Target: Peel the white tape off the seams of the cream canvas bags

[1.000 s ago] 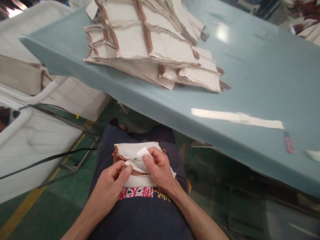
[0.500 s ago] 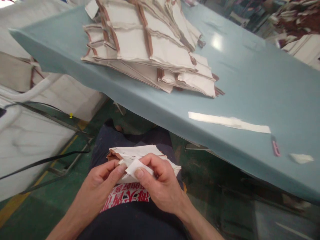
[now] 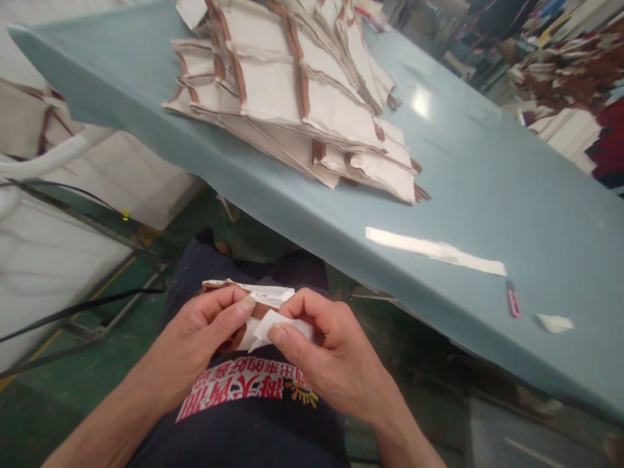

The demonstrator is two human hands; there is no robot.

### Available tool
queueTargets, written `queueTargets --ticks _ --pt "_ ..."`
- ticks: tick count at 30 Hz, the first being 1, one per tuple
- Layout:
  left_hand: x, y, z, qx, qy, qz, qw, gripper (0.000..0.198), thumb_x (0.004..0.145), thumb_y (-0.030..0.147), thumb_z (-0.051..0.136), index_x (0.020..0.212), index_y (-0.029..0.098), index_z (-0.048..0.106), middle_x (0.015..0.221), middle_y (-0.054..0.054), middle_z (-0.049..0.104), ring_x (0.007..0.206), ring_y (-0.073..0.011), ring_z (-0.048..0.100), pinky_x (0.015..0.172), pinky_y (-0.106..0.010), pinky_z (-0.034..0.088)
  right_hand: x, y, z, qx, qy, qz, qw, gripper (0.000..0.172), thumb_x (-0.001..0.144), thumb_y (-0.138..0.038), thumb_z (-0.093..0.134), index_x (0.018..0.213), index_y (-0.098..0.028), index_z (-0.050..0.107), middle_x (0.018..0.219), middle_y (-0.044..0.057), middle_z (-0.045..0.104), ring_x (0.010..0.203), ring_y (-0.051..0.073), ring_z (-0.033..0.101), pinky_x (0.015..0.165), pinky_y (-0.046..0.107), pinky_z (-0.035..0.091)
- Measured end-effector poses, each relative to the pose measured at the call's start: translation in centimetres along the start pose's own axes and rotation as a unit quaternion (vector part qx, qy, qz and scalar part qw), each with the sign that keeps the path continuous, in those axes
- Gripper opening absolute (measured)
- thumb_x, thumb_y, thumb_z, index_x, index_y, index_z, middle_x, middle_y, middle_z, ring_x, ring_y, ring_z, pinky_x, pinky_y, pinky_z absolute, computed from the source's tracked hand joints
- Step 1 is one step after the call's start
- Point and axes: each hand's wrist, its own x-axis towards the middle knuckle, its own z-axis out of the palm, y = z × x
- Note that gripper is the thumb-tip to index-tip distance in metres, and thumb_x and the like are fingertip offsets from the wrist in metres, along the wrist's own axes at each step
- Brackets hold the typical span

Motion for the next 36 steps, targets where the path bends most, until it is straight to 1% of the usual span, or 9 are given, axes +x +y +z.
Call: queueTargets --ticks 4,8,11,14,22,27,32,34,36 --pt "0.0 1.3 0.8 0.043 -0.016 0.036 0.998 0.056 0.102 0.075 0.069 0.089 0.02 0.072 0.078 0.0 0.063 0.069 -0.017 0.054 0.06 -0.024 0.05 0.6 -0.2 0.1 -0.044 -0.002 0.012 0.999 0.024 0.1 -0.04 0.07 0.084 -0.024 0.062 0.066 -0.008 0.053 0.058 0.011 0.041 0.059 0.027 0.03" --pt "-0.1 3.1 1.7 0.084 -0.016 0.078 0.993 0.052 0.101 0.067 0.066 0.076 0.022 0.062 0.066 0.005 0.049 0.058 -0.0132 0.043 0.049 -0.022 0.04 1.1 0.4 -0.1 -0.043 -0.007 0.031 0.999 0.028 0.098 -0.044 0.071 0.081 -0.024 0.059 0.07 -0.006 0.057 0.062 0.012 0.043 0.059 0.027 0.031" --pt "-0.1 3.6 1.9 0.106 -0.024 0.093 0.99 0.052 0.103 0.064 0.061 0.07 0.023 0.058 0.063 0.006 0.042 0.055 -0.012 0.036 0.046 -0.023 0.034 1.3 1.1 -0.4 -0.036 -0.015 0.057 0.998 0.03 0.095 -0.048 0.072 0.083 -0.024 0.058 0.071 -0.006 0.057 0.062 0.013 0.042 0.057 0.027 0.031" --pt "0.0 3.5 1.9 0.118 -0.026 0.094 0.988 0.052 0.102 0.063 0.059 0.069 0.024 0.056 0.063 0.007 0.038 0.054 -0.012 0.033 0.045 -0.023 0.031 1.4 1.6 -0.5 -0.041 -0.025 0.061 0.997 0.031 0.094 -0.05 0.074 0.084 -0.024 0.059 0.071 -0.006 0.056 0.064 0.013 0.043 0.058 0.027 0.031" --pt "-0.2 3.1 2.0 0.146 -0.014 0.099 0.984 0.052 0.103 0.061 0.058 0.068 0.024 0.054 0.063 0.006 0.043 0.056 -0.013 0.039 0.048 -0.024 0.034 1.6 2.2 0.0 -0.033 -0.022 0.07 0.997 0.03 0.094 -0.051 0.069 0.084 -0.024 0.058 0.073 -0.005 0.056 0.067 0.014 0.045 0.061 0.027 0.034" --pt "-0.2 2.7 2.0 0.159 0.003 0.094 0.983 0.052 0.105 0.063 0.056 0.07 0.024 0.056 0.065 0.003 0.049 0.057 -0.0144 0.044 0.048 -0.025 0.04 1.5 2.7 0.4 -0.035 0.0 0.067 0.997 0.028 0.094 -0.048 0.069 0.083 -0.024 0.059 0.074 -0.005 0.058 0.069 0.014 0.046 0.063 0.027 0.034" --pt "-0.2 2.4 2.1 0.171 0.038 0.128 0.976 0.052 0.105 0.059 0.059 0.067 0.024 0.056 0.062 0.005 0.045 0.054 -0.0138 0.04 0.045 -0.025 0.035 1.6 3.1 0.8 -0.036 0.015 0.071 0.997 0.026 0.094 -0.045 0.069 0.082 -0.024 0.06 0.075 -0.004 0.059 0.07 0.015 0.048 0.064 0.027 0.034" --pt "-0.1 2.2 2.1 0.16 0.042 0.13 0.978 0.05 0.104 0.057 0.062 0.067 0.024 0.058 0.061 0.005 0.045 0.053 -0.0136 0.038 0.045 -0.024 0.034 1.7 3.3 0.9 -0.033 0.018 0.079 0.996 0.025 0.094 -0.045 0.069 0.083 -0.024 0.06 0.075 -0.004 0.059 0.071 0.015 0.048 0.064 0.027 0.034" --pt "-0.1 1.9 2.0 0.138 0.038 0.12 0.982 0.044 0.102 0.055 0.066 0.072 0.023 0.065 0.062 0.004 0.051 0.054 -0.0137 0.042 0.046 -0.023 0.036 1.7 3.5 0.9 -0.03 0.02 0.083 0.996 0.026 0.094 -0.045 0.07 0.082 -0.024 0.059 0.076 -0.004 0.06 0.072 0.015 0.049 0.064 0.027 0.035"
